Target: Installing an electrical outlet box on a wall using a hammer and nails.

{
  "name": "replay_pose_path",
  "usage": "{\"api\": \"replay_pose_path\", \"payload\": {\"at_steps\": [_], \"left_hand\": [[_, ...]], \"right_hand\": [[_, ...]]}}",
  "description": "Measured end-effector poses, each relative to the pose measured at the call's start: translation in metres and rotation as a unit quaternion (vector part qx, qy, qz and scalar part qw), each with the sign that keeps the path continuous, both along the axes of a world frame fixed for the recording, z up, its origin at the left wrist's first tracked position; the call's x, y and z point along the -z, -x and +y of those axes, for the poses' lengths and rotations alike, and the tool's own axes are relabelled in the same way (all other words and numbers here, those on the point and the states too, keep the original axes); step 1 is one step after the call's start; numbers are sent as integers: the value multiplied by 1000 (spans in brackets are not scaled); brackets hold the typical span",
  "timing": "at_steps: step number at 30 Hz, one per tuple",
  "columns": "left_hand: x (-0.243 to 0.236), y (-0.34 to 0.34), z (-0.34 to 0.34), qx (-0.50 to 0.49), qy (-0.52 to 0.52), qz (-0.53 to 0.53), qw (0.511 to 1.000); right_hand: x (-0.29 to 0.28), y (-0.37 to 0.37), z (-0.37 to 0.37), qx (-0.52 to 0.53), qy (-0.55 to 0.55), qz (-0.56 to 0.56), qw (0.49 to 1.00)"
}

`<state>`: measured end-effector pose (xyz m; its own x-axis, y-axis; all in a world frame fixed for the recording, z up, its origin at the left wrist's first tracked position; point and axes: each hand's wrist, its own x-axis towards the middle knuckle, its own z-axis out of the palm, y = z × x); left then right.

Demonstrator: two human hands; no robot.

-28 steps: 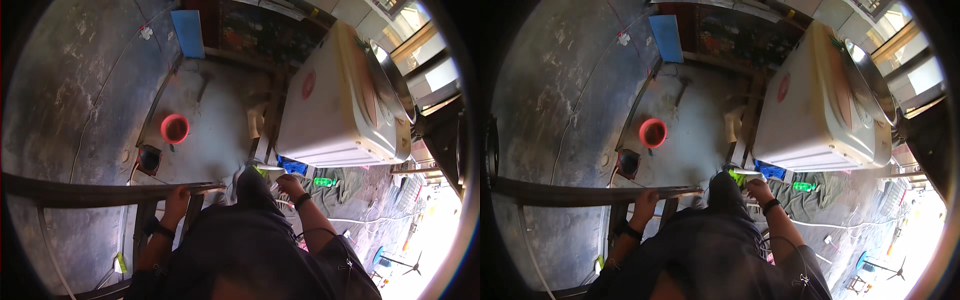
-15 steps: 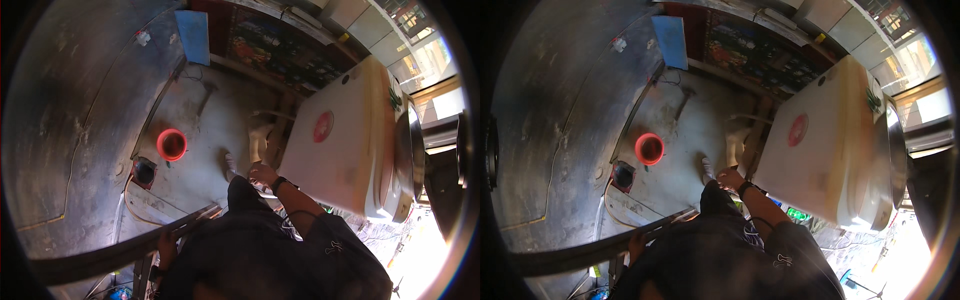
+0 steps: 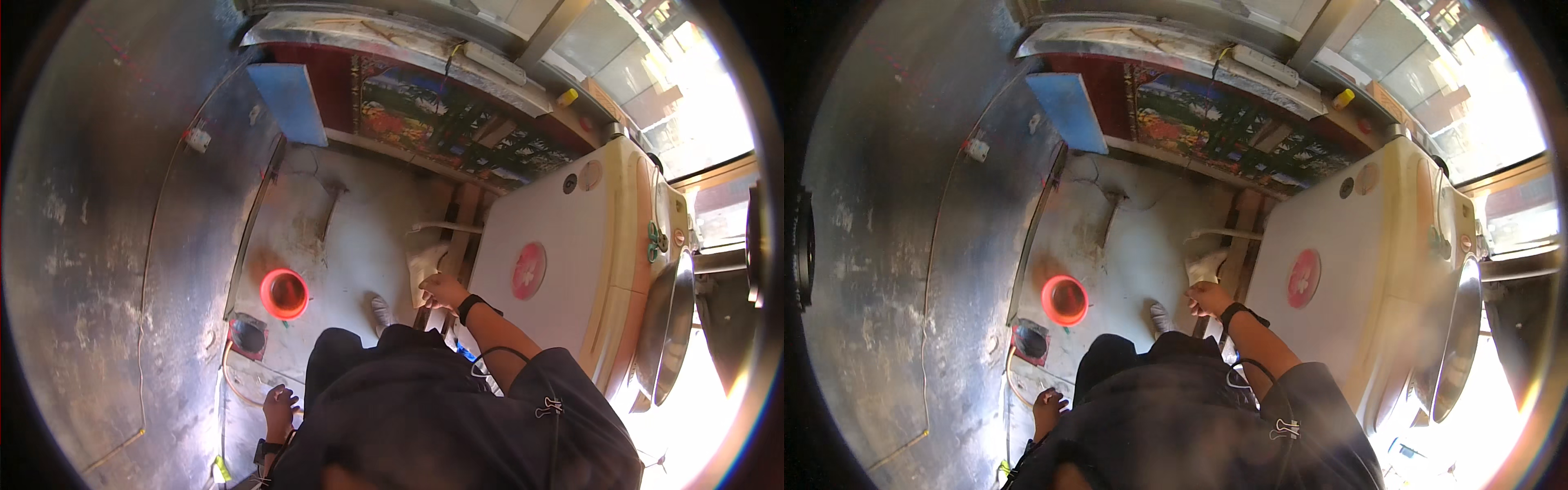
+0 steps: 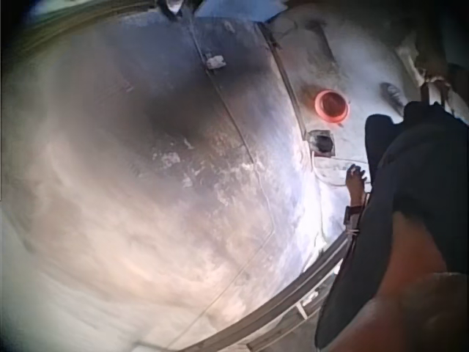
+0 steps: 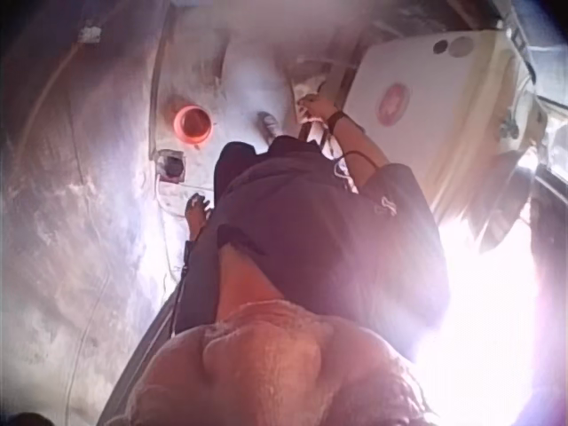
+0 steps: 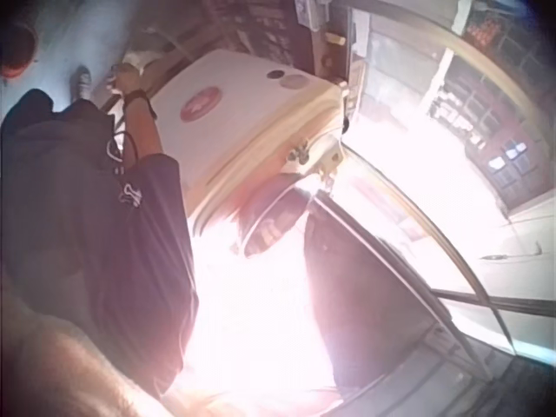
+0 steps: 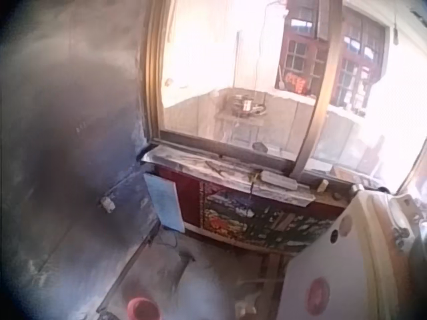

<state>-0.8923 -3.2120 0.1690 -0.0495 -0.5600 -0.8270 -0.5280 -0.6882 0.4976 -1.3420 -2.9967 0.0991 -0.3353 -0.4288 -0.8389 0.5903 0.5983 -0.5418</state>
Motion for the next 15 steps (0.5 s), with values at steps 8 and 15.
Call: {"api": "replay_pose_path", "payload": {"at_steps": [8,15], "left_hand": [[42,53,-105,133,-7,36,990],[51,140,-217,260,33,75,962]], "right_hand": [[-19,8,11,69,-39,54,995],[-33,-28,16,269,-19,94,958]]}}
